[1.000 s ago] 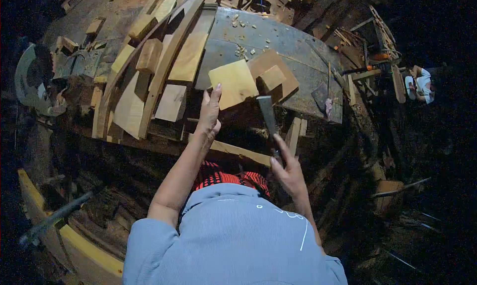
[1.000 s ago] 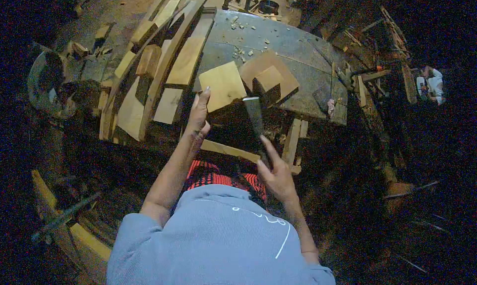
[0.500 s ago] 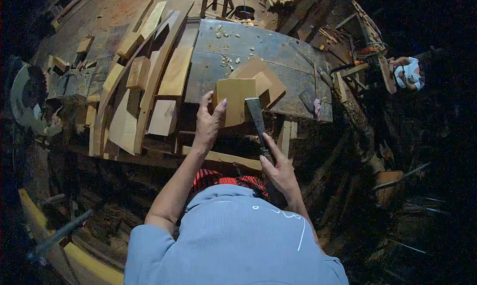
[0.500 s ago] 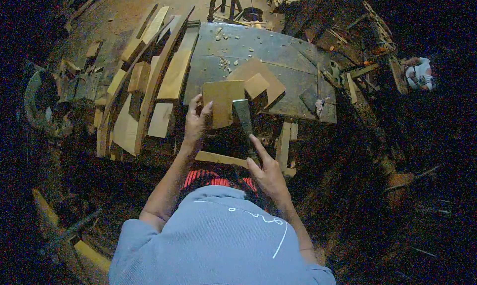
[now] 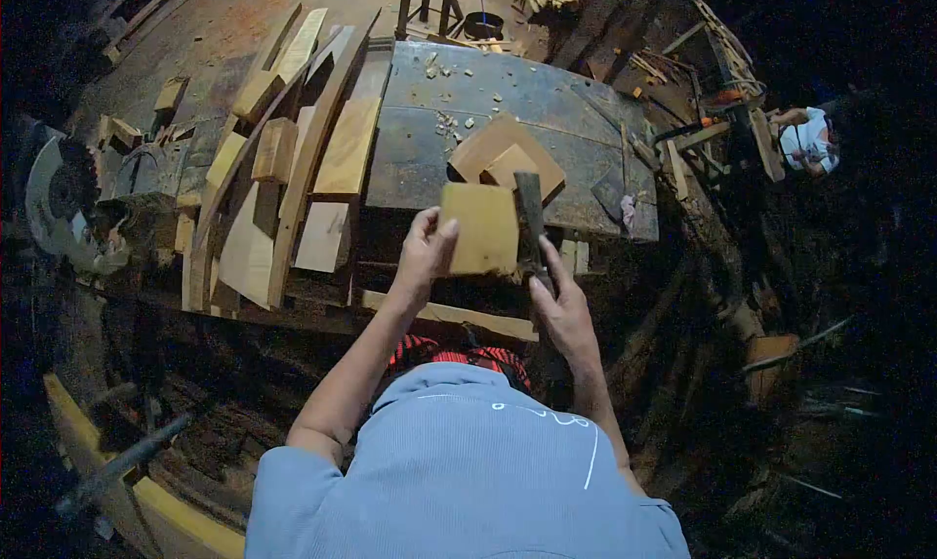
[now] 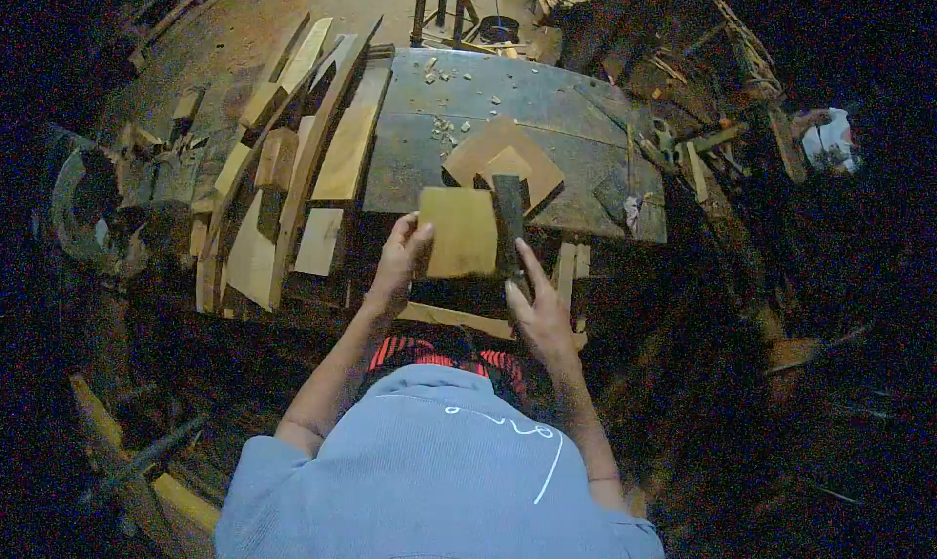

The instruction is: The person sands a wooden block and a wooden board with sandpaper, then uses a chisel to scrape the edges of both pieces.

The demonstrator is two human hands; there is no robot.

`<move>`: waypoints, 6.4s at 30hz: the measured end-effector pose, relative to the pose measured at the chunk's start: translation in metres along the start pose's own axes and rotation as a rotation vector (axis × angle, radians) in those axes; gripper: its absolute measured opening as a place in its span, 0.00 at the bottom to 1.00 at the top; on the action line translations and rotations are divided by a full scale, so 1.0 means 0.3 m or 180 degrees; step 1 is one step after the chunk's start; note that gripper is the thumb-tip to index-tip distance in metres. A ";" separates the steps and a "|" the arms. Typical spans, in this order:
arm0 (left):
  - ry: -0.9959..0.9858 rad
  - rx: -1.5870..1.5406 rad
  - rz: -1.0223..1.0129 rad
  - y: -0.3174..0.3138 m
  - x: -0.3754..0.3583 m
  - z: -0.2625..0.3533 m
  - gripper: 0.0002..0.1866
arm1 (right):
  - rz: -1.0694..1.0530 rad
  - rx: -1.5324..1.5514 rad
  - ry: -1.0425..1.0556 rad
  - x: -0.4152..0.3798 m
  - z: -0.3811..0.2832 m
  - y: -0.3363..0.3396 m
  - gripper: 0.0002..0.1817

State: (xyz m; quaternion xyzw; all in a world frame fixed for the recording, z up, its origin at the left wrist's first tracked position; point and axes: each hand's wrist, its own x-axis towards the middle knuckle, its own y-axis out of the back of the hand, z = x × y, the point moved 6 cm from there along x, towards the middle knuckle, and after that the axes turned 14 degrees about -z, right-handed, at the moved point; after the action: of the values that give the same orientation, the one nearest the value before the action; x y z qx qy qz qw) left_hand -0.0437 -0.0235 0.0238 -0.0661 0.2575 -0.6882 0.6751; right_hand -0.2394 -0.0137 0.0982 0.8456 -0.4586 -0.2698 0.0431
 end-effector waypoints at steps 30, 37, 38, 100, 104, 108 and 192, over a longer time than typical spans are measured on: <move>0.0292 0.0141 -0.0697 -0.026 -0.017 0.024 0.30 | -0.0065 -0.0223 0.0215 0.008 -0.024 0.003 0.29; -0.0151 -0.1014 -0.0439 0.015 0.045 0.026 0.30 | -0.0669 -0.0608 -0.0063 -0.097 -0.060 -0.083 0.29; -0.0215 -0.1199 -0.0491 0.008 0.038 0.046 0.28 | -0.0758 -0.0339 -0.0258 -0.103 -0.036 -0.101 0.29; -0.0733 0.1259 -0.0961 -0.024 0.022 0.021 0.33 | -0.0186 -0.0072 -0.0014 -0.004 -0.012 -0.022 0.29; -0.1793 0.3146 -0.0420 -0.036 -0.032 0.147 0.36 | -0.0415 0.0008 -0.0491 -0.059 0.032 -0.035 0.29; -0.2384 0.3638 -0.0143 -0.008 -0.011 0.145 0.38 | -0.0276 -0.0643 0.0601 -0.096 -0.042 -0.054 0.29; -0.0725 0.3633 -0.0289 -0.111 0.947 -0.081 0.43 | 0.0199 0.1957 -0.0170 -0.104 0.308 -0.014 0.30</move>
State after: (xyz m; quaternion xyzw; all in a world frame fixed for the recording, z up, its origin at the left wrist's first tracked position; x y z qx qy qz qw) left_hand -0.1067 -0.2923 -0.0553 0.2236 -0.2314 -0.7347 0.5972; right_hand -0.2955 0.0298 0.0314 0.7971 -0.5455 -0.1391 -0.2186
